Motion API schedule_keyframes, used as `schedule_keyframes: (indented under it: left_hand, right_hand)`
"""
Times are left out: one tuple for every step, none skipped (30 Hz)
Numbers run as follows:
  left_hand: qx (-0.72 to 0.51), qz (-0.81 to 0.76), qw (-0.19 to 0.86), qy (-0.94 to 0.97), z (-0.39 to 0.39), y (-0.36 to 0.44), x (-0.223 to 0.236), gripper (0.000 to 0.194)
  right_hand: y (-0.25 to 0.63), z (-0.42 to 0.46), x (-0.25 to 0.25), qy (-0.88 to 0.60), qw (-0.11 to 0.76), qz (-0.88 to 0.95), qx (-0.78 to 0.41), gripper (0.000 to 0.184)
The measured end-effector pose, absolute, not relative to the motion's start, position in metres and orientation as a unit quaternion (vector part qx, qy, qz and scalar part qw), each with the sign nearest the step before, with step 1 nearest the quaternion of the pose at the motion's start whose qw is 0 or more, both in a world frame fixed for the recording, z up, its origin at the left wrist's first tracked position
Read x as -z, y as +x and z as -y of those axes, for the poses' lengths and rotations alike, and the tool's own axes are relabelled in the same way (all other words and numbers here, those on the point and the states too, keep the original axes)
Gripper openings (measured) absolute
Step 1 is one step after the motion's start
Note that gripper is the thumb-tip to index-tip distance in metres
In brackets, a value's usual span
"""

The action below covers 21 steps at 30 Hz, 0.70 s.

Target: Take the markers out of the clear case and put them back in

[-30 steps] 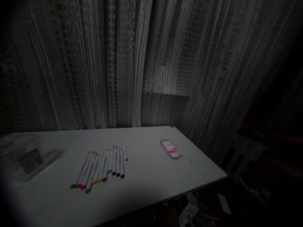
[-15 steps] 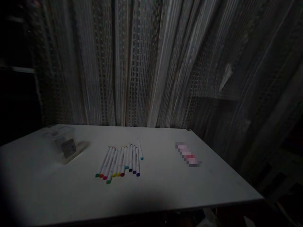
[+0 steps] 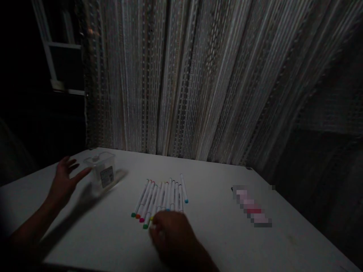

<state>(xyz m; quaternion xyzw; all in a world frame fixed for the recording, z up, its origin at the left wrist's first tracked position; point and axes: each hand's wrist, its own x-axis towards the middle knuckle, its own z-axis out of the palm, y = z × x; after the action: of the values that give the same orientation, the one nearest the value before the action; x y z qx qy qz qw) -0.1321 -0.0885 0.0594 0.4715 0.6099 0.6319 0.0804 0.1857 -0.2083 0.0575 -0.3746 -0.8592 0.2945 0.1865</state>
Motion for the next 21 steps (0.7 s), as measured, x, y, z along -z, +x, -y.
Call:
schedule_keyframes:
  left_hand:
    - [-0.616, -0.625, 0.112, 0.467, 0.077, -0.136, -0.055, 0.089]
    - [-0.600, -0.633, 0.143, 0.469, 0.067, -0.138, -0.049, 0.095]
    - [-0.584, -0.639, 0.165, 0.473, 0.059, -0.136, -0.042, 0.096]
    - [-0.572, -0.646, 0.183, 0.471, 0.051, -0.133, -0.036, 0.093]
    - [-0.564, -0.652, 0.195, 0.467, 0.045, -0.129, -0.030, 0.084]
    - [-0.561, -0.661, 0.200, 0.456, 0.039, -0.123, -0.026, 0.074]
    - [-0.563, -0.665, 0.204, 0.446, 0.033, -0.117, -0.022, 0.065]
    - [-0.569, -0.658, 0.212, 0.445, 0.029, -0.110, -0.020, 0.060]
    - [-0.579, -0.641, 0.224, 0.452, 0.024, -0.103, -0.018, 0.057]
    - [-0.588, -0.612, 0.247, 0.468, 0.020, -0.095, -0.016, 0.056]
    - [-0.596, -0.578, 0.275, 0.485, 0.016, -0.087, -0.015, 0.057]
    - [-0.602, -0.544, 0.301, 0.501, 0.012, -0.079, -0.014, 0.058]
    - [-0.604, -0.516, 0.325, 0.512, 0.009, -0.070, -0.013, 0.059]
    - [-0.605, -0.498, 0.342, 0.519, 0.005, -0.061, -0.011, 0.059]
    - [-0.605, -0.488, 0.351, 0.522, 0.001, -0.053, -0.010, 0.060]
    - [-0.606, -0.483, 0.355, 0.523, -0.002, -0.045, -0.008, 0.060]
    - [-0.607, -0.481, 0.357, 0.523, -0.005, -0.037, -0.007, 0.061]
    - [-0.608, -0.480, 0.357, 0.522, -0.007, -0.029, -0.005, 0.061]
    - [-0.611, -0.478, 0.357, 0.520, -0.009, -0.022, -0.004, 0.062]
    - [-0.611, -0.475, 0.360, 0.520, -0.010, -0.016, -0.003, 0.063]
    - [-0.611, -0.471, 0.366, 0.520, -0.011, -0.011, -0.002, 0.063]
  right_hand:
    - [0.197, 0.184, -0.061, -0.421, 0.206, 0.844, -0.261, 0.030]
    - [0.208, 0.159, -0.063, -0.483, 0.225, 0.819, -0.213, 0.028]
    - [0.217, 0.134, -0.063, -0.569, 0.232, 0.779, -0.126, 0.023]
    - [0.225, 0.112, -0.061, -0.625, 0.215, 0.748, -0.061, 0.019]
    - [0.231, 0.092, -0.057, -0.656, 0.193, 0.730, -0.017, 0.018]
    - [0.236, 0.075, -0.051, -0.678, 0.163, 0.716, 0.001, 0.018]
    - [0.239, 0.062, -0.045, -0.698, 0.143, 0.701, 0.007, 0.020]
    - [0.241, 0.051, -0.037, -0.716, 0.134, 0.685, 0.004, 0.021]
    - [0.242, 0.044, -0.030, -0.727, 0.131, 0.674, -0.004, 0.023]
    - [0.243, 0.040, -0.024, -0.736, 0.135, 0.663, -0.011, 0.025]
    - [0.244, 0.037, -0.019, -0.743, 0.142, 0.654, -0.017, 0.026]
    - [0.244, 0.036, -0.014, -0.746, 0.150, 0.648, -0.023, 0.027]
    - [0.245, 0.036, -0.012, -0.748, 0.158, 0.645, -0.027, 0.027]
    - [0.246, 0.036, -0.010, -0.747, 0.164, 0.644, -0.031, 0.028]
    - [0.247, 0.037, -0.009, -0.745, 0.168, 0.645, -0.036, 0.027]
    - [0.248, 0.038, -0.009, -0.741, 0.171, 0.649, -0.041, 0.028]
    - [0.249, 0.038, -0.008, -0.737, 0.172, 0.652, -0.045, 0.028]
    - [0.250, 0.039, -0.008, -0.734, 0.172, 0.655, -0.047, 0.028]
    - [0.251, 0.039, -0.008, -0.732, 0.172, 0.658, -0.049, 0.028]
    - [0.252, 0.039, -0.007, -0.730, 0.171, 0.660, -0.049, 0.028]
    - [0.253, 0.039, -0.006, -0.730, 0.171, 0.661, -0.048, 0.028]
